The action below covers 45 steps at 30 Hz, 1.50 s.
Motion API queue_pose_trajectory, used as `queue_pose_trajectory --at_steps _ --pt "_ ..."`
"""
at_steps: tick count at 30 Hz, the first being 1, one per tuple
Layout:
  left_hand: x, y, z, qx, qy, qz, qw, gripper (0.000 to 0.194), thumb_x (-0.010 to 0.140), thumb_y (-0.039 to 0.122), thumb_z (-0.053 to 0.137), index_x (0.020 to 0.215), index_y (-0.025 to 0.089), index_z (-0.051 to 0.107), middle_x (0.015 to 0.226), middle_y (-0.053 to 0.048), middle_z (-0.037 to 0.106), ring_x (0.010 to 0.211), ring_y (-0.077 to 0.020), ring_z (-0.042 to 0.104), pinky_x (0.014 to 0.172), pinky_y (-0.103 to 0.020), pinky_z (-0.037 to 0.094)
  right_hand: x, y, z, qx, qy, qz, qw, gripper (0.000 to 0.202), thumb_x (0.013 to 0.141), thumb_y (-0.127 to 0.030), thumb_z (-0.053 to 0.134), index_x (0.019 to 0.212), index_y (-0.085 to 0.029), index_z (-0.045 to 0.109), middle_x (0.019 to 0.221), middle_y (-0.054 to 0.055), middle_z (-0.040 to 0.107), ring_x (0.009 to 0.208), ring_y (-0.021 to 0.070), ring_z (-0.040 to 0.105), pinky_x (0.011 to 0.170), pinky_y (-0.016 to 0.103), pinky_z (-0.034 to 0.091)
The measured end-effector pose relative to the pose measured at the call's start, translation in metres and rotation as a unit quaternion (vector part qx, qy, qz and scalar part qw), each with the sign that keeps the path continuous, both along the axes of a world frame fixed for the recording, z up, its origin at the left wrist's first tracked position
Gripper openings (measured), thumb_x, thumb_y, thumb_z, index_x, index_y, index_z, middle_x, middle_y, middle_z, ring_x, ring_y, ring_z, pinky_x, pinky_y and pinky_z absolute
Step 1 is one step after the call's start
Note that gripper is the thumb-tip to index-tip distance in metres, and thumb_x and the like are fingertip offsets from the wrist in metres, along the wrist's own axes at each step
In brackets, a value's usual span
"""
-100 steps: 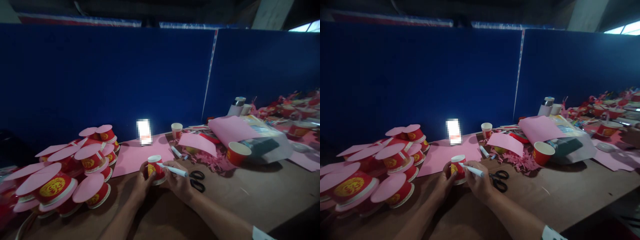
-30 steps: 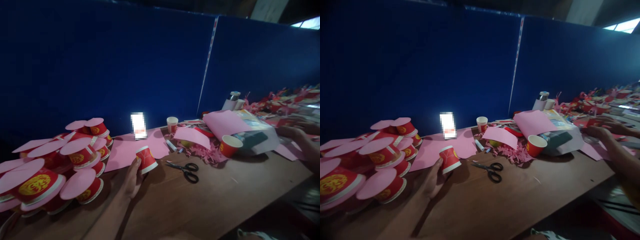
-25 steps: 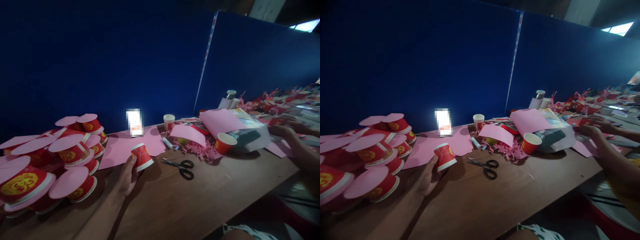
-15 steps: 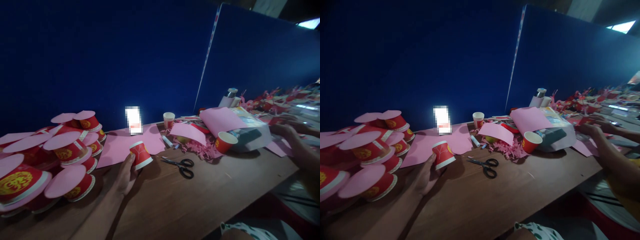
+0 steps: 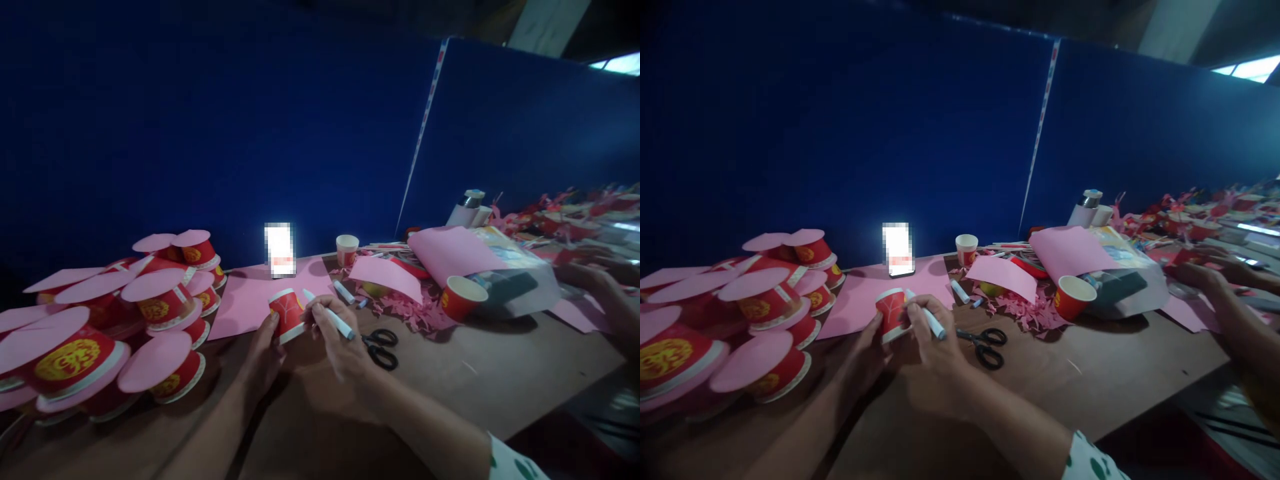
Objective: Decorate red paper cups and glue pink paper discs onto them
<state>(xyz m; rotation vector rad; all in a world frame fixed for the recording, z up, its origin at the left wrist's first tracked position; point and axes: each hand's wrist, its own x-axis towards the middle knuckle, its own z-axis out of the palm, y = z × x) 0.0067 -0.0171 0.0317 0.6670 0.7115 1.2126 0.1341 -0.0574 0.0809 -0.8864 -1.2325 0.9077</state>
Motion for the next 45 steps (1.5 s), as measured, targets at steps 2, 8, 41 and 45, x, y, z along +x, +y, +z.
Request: queue_pose_trajectory --at_steps 2,8,41,45 --pt "0.001 0.001 -0.001 0.015 -0.02 -0.013 1.0 0.032 0.078 0.039 0.058 0.097 0.013 0.062 0.094 -0.007 0.069 0.091 -0.0221 0.064 0.084 -0.033 0.049 0.007 0.021 -0.016 -0.007 0.03 -0.007 1.0 0.019 0.083 -0.039 0.053 0.077 -0.02 0.055 0.067 -0.002 0.053 0.055 0.011 0.048 0.051 0.022 0.043" --pt "0.0 0.004 -0.007 0.021 -0.025 -0.013 0.999 0.03 0.079 0.035 0.059 0.099 0.013 0.06 0.1 -0.008 0.068 0.094 -0.0217 0.063 0.087 -0.034 0.048 0.017 0.038 -0.042 -0.009 0.105 0.04 0.994 0.017 0.079 -0.034 0.061 0.073 -0.02 0.052 0.063 -0.004 0.049 0.055 0.0092 0.046 0.053 0.02 0.04" --pt "0.004 0.009 -0.012 0.069 0.063 0.017 0.995 0.042 0.067 0.04 0.071 0.1 0.016 0.06 0.082 -0.004 0.068 0.073 -0.0176 0.064 0.065 -0.026 0.049 0.026 0.021 -0.047 0.127 -0.14 -0.065 0.98 0.017 0.086 -0.025 0.053 0.096 -0.02 0.065 0.073 0.003 0.065 0.069 0.018 0.061 0.07 0.032 0.049" --pt "0.005 0.008 -0.011 0.077 0.082 0.028 0.993 0.044 0.064 0.041 0.073 0.1 0.016 0.062 0.07 -0.002 0.066 0.066 -0.0165 0.063 0.063 -0.027 0.049 0.025 0.021 -0.046 0.139 -0.172 -0.107 0.969 0.016 0.084 -0.021 0.054 0.094 -0.019 0.066 0.084 0.006 0.068 0.079 0.02 0.063 0.074 0.032 0.05"
